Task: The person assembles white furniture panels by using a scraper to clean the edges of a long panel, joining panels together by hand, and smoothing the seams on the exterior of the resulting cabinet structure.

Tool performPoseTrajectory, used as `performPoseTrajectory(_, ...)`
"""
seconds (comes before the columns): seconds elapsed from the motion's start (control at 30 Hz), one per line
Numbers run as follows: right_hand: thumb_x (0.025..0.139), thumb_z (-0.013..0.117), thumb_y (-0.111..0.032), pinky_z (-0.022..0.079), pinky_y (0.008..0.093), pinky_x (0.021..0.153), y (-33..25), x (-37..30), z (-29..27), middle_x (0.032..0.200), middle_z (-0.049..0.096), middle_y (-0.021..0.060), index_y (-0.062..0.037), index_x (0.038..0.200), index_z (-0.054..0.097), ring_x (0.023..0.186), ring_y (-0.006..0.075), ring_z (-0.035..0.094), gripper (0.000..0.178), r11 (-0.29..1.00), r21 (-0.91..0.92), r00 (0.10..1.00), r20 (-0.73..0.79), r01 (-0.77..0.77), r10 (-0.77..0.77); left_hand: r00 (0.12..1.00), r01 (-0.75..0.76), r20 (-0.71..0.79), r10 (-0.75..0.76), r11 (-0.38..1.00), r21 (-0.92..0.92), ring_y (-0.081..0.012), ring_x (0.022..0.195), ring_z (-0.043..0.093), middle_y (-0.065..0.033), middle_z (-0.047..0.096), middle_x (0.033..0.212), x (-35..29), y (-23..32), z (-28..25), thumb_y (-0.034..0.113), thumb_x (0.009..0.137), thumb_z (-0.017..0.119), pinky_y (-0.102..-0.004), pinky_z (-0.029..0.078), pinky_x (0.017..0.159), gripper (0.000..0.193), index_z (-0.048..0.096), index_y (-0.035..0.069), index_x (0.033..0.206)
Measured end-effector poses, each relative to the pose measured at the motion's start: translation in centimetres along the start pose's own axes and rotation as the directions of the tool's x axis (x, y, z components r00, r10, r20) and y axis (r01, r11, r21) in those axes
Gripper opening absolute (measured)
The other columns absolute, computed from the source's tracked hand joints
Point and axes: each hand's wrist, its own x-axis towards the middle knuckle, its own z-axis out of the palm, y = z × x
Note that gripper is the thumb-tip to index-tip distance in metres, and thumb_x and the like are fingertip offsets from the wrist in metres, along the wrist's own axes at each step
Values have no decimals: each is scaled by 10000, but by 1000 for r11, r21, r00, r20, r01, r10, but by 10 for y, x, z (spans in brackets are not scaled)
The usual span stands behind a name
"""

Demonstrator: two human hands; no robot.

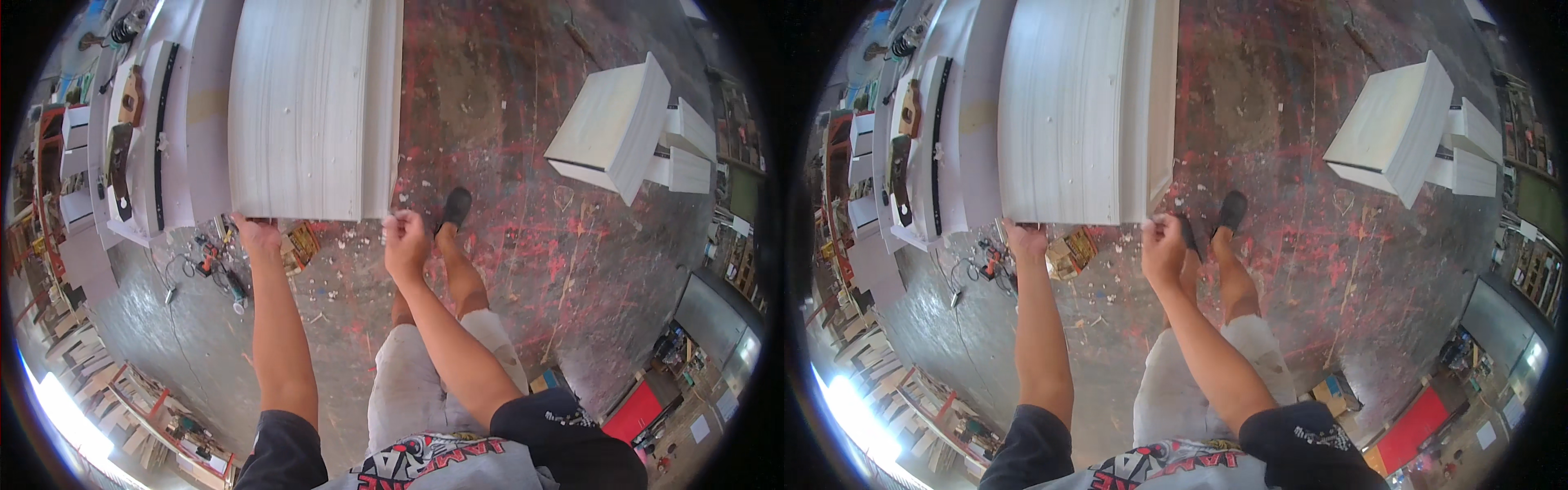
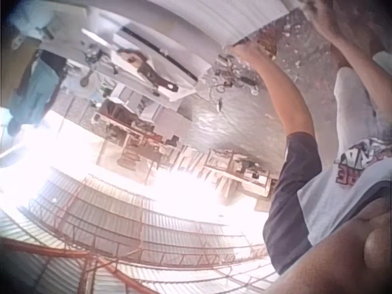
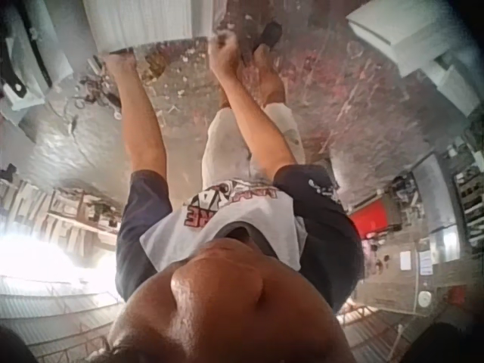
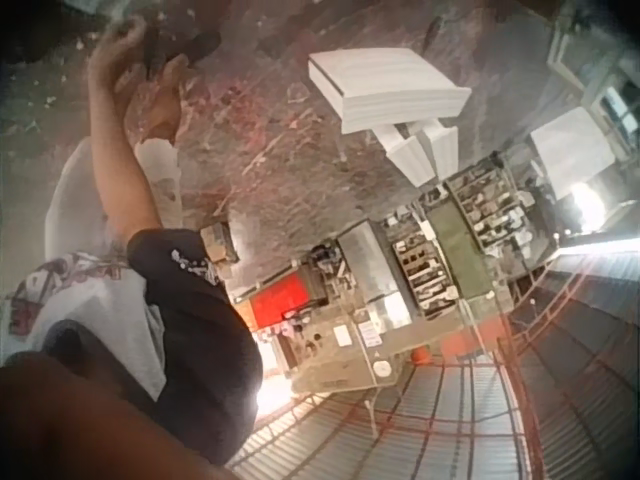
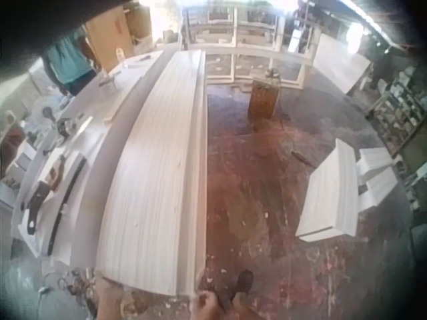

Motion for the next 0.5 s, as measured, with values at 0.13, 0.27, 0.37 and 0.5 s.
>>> performPoseTrajectory(0.13,1015,602,-224,542,356,824,5,7,-10,955,675,21,-37,1129,593,773,156,619,219,957,52,958,47,-287,285,999,-9,-41,10,1000,26,-261,1252,572,-13,609,1383,6,2,-13,578,1018,440,-480,436,1031,566,540,199,1426)
performPoseTrajectory(0.27,1026,568,-282,482,360,805,1,18,-13,933,476,-21,-126,1140,531,851,114,479,197,408,683,773,381,-605,507,998,45,-44,-44,999,15,-279,1233,593,-33,623,1363,-3,2,13,587,1010,440,-511,479,1001,572,573,183,1393)
performPoseTrajectory(0.37,1025,562,-224,497,354,788,-13,24,-17,878,445,-57,-145,1043,527,792,80,480,88,454,679,791,325,-577,519,1000,11,-13,-11,1000,25,-294,1291,550,-52,600,1395,-11,2,22,575,1036,361,-573,442,1044,553,583,201,1378)
performPoseTrajectory(0.5,1023,561,-240,478,347,779,-11,34,-31,894,476,-38,-141,1045,518,800,98,499,111,555,646,832,250,-524,495,1000,-4,9,4,1000,8,-335,1341,537,-77,562,1467,-30,-12,37,545,1073,218,-585,459,1073,622,534,164,1450)
